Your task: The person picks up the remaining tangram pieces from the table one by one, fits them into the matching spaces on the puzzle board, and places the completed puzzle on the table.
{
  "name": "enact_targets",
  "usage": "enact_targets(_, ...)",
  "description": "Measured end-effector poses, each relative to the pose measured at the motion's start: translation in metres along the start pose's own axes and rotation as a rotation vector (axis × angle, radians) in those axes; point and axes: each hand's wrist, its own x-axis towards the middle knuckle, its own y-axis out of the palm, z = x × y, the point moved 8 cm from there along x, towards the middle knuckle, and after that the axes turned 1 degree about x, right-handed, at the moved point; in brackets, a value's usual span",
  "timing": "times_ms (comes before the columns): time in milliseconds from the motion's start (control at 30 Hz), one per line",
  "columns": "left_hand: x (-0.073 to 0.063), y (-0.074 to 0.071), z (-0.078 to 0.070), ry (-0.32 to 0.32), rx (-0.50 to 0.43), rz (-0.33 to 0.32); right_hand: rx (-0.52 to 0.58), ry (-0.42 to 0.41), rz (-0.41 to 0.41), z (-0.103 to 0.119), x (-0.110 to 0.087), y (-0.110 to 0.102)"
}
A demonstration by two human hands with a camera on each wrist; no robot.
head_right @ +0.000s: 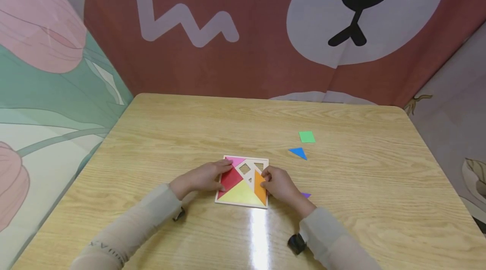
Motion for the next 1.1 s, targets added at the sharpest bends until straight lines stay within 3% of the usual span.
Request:
enact_targets(400,-0.0001,0.0004,0.0008,-0.027,-0.019,0.018,-0.034,-0.002,0.01,-0.0011,0.0006,0.0005)
enact_targets(1100,0.0007,-0.0008,0.0005,-0.014,-0.011,0.019,-0.073,-0.007,0.02,0.0013,0.0009,-0.0006)
